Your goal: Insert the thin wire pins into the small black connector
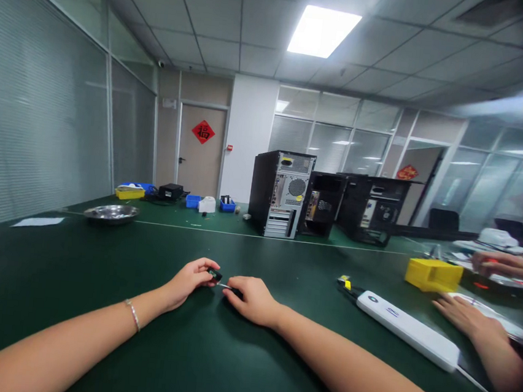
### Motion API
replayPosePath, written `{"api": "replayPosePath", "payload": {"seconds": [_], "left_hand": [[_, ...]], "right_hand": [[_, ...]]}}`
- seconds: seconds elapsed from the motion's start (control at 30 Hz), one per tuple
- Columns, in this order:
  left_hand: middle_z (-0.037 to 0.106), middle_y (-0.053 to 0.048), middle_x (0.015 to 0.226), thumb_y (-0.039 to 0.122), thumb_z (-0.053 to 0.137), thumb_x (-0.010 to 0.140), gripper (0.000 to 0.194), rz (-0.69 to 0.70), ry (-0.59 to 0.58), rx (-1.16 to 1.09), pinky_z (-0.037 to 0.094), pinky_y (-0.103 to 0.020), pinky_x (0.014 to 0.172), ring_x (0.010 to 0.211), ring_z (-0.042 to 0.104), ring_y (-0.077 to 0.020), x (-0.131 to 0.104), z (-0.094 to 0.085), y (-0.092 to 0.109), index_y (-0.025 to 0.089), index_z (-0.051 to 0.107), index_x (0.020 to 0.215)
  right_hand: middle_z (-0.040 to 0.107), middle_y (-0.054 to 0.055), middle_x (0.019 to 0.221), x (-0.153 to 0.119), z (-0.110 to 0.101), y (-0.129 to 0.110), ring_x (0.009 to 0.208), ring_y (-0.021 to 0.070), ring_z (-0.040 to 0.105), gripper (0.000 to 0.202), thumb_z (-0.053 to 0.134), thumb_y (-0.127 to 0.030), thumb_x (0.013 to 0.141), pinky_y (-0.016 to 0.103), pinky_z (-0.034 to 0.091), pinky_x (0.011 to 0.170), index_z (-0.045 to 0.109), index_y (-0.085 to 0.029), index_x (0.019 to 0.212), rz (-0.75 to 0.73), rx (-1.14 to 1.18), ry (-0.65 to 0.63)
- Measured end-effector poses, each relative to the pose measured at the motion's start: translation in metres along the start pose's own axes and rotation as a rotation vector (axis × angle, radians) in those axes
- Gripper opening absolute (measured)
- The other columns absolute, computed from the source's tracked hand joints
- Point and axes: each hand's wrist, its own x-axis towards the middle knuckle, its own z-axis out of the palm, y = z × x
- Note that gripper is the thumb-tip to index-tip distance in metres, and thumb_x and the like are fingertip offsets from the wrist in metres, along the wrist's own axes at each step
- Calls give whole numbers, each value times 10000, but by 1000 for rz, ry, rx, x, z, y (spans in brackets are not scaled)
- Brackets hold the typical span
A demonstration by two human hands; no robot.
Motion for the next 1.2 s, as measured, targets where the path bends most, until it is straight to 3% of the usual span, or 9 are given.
{"api": "replayPosePath", "payload": {"seconds": [0.17, 0.3, 0.4, 0.5, 0.63, 1.2], "left_hand": [[675, -15, 774, 172, 657, 667, 224, 1, -3, 43, 487, -306, 781, 769, 650, -167, -1, 2, 3, 152, 620, 887], [687, -35, 822, 207, 664, 669, 237, -5, -13, 72, 488, -315, 791, 802, 658, -182, 0, 1, 2, 154, 611, 893], [688, -38, 839, 240, 672, 673, 249, -15, -16, 101, 495, -327, 797, 819, 665, -197, 1, 1, 1, 160, 611, 901], [688, -31, 826, 261, 679, 677, 264, -29, -8, 133, 498, -332, 805, 817, 670, -201, 1, 1, 2, 162, 615, 913], [694, -45, 873, 303, 689, 675, 285, -32, -4, 157, 497, -349, 821, 856, 669, -219, 1, 1, 3, 167, 623, 917], [659, -25, 786, 243, 683, 684, 232, 21, -56, 166, 472, -296, 742, 748, 631, -164, 0, 3, 3, 153, 621, 889]], "right_hand": [[660, 19, 818, -1, -1, -2, 712, 145, 576, 186, 465, -271, 905, 227, 374, 662, 624, -225, 989, 34, 59, 93], [617, -12, 735, 5, 5, 6, 621, 137, 538, 267, 503, -302, 876, 234, 382, 631, 565, -241, 1129, 220, 149, 256], [587, -14, 724, 12, 6, 13, 593, 128, 501, 265, 530, -347, 848, 229, 392, 592, 577, -204, 1066, 346, 351, 355], [583, 4, 735, 16, 2, 11, 647, 131, 504, 247, 488, -381, 870, 226, 401, 608, 621, -176, 906, 316, 454, 440], [571, 2, 701, 12, -1, 1, 685, 133, 510, 291, 474, -388, 887, 231, 403, 664, 633, -171, 775, 221, 465, 392], [642, -3, 733, 8, 4, 3, 663, 126, 532, 254, 509, -349, 889, 232, 415, 659, 666, -162, 820, 107, 406, 114]]}}
